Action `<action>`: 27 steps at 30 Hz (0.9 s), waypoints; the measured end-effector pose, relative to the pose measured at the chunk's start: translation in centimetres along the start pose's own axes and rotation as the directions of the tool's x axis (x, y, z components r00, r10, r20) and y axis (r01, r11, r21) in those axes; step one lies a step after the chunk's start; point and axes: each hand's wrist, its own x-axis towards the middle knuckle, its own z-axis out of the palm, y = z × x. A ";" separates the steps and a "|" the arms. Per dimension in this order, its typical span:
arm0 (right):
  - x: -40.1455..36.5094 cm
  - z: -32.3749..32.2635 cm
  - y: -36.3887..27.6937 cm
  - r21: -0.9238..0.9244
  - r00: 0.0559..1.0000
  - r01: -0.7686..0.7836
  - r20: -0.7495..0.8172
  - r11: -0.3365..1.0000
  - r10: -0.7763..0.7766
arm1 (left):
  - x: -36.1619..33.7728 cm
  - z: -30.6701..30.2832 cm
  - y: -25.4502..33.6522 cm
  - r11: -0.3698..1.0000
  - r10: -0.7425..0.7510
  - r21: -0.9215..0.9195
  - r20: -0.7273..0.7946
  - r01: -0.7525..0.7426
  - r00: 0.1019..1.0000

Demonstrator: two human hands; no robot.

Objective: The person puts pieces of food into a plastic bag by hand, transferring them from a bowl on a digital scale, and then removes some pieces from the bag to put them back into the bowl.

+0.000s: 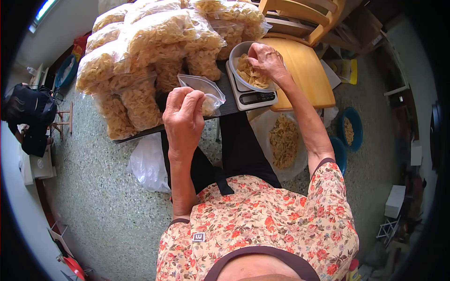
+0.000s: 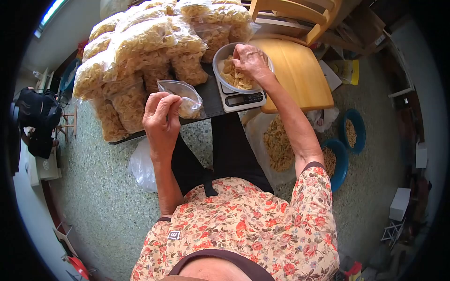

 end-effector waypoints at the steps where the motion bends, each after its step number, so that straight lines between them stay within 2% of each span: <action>1: 0.0 -0.1 0.0 0.046 1.000 0.006 0.011 0.999 -0.006 | 0.0 0.0 0.1 1.000 -0.013 -0.011 -0.003 0.013 1.000; 8: 0.0 0.7 0.4 0.218 0.998 0.065 -0.034 0.974 -0.059 | -0.1 -0.3 -0.2 0.999 0.024 0.021 0.017 -0.024 1.000; 10: -0.3 0.4 0.5 0.098 0.958 0.220 -0.210 0.971 -0.196 | -0.1 -0.5 0.1 0.999 0.026 0.042 0.010 -0.027 1.000; 13: -0.3 -0.1 0.8 0.151 0.955 0.186 -0.260 0.971 -0.143 | 0.0 -0.5 0.5 1.000 0.006 0.017 -0.004 -0.006 1.000; 17: -0.3 -0.3 0.9 0.150 0.957 0.219 -0.224 0.964 -0.183 | 0.0 -0.3 0.5 0.999 0.034 0.039 0.010 -0.035 0.999; 18: -0.3 -0.4 0.4 0.121 0.981 0.152 -0.141 0.981 -0.135 | 0.0 -0.2 0.5 0.999 0.034 0.038 0.011 -0.035 0.999; 21: -0.7 0.0 -1.1 0.026 0.986 0.118 -0.121 0.993 -0.114 | -0.1 0.1 0.5 0.998 0.042 0.039 0.027 -0.043 0.999; 27: 0.1 1.0 -1.5 0.033 0.993 0.116 -0.006 0.993 -0.116 | -0.1 0.0 0.1 0.998 0.045 0.048 0.037 -0.047 0.998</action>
